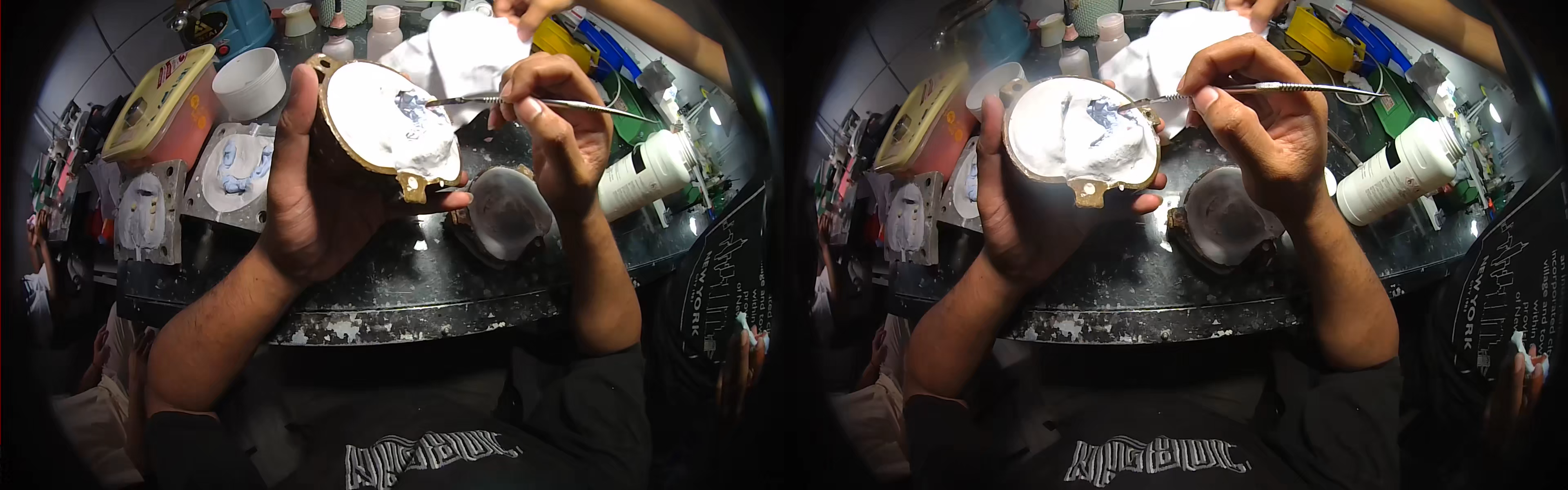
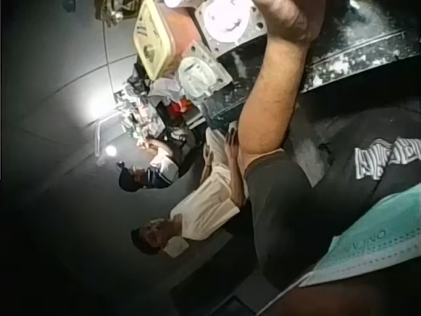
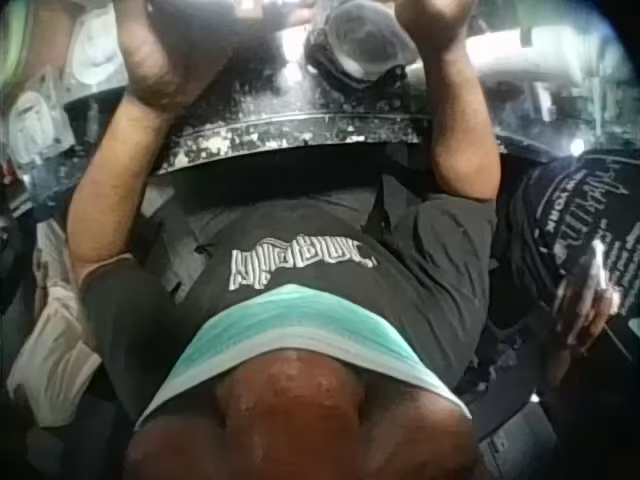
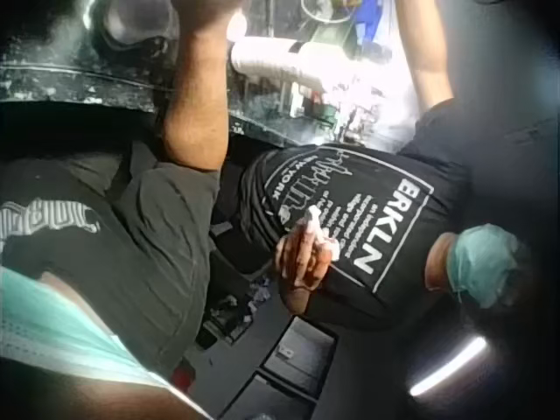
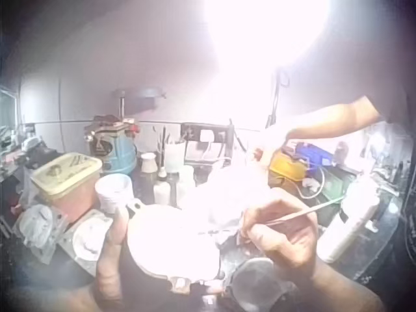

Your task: The person holds a two-part mold and uses a metal spatula to scoop a white paste from a container. They spread the paste into the cavity of one mold half, smoothing the surface. The person repeats this process, adding more paste and smoothing it across the mold interior.

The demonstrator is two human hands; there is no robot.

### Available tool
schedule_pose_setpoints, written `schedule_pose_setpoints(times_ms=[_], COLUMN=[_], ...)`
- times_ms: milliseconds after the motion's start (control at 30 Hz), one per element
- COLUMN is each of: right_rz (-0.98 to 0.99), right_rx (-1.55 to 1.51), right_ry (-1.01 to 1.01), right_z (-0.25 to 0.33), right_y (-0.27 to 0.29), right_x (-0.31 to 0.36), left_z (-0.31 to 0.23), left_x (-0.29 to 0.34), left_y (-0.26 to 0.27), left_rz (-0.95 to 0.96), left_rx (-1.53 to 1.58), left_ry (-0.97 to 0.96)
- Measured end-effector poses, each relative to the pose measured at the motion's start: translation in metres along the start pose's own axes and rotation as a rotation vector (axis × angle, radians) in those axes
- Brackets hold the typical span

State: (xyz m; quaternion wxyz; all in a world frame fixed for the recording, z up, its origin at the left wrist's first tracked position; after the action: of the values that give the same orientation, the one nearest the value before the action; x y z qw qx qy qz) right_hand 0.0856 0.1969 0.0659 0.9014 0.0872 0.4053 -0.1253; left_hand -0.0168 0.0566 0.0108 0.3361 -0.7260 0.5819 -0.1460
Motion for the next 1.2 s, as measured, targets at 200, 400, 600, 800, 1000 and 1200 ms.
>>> schedule_pose_setpoints(times_ms=[200,400,600,800,1000,1200], right_rz=[-0.042,-0.129,-0.296,-0.118,-0.143,0.059], right_rx=[-0.006,-0.061,0.722,1.071,0.534,0.552], right_ry=[0.055,0.039,-0.541,-0.921,-0.721,-0.407], right_z=[-0.001,0.001,-0.048,-0.066,-0.080,-0.066], right_y=[0.002,0.012,0.057,0.039,0.024,-0.003], right_x=[0.004,-0.002,0.005,-0.002,-0.003,-0.002], left_z=[-0.003,0.002,0.001,0.000,-0.010,-0.027], left_x=[0.003,0.000,0.001,-0.003,0.000,0.002], left_y=[0.004,0.002,0.001,0.002,-0.003,0.008], left_rz=[0.071,0.050,-0.015,0.009,0.083,0.033], left_rx=[0.059,0.048,-0.015,-0.067,-0.053,-0.058], left_ry=[-0.004,-0.009,0.003,-0.008,-0.073,-0.117])
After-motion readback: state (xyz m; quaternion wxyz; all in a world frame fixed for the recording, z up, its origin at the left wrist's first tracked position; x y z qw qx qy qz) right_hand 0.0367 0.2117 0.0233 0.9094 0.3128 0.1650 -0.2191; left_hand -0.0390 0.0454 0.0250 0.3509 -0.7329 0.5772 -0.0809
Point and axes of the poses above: each hand's wrist, its own x-axis away from the middle knuckle, its own y-axis out of the back of the hand, z = x × y, the point moved 6 cm from there along -x, towards the middle knuckle, and after that the axes turned 11 degrees about -x, right-handed, at the moved point
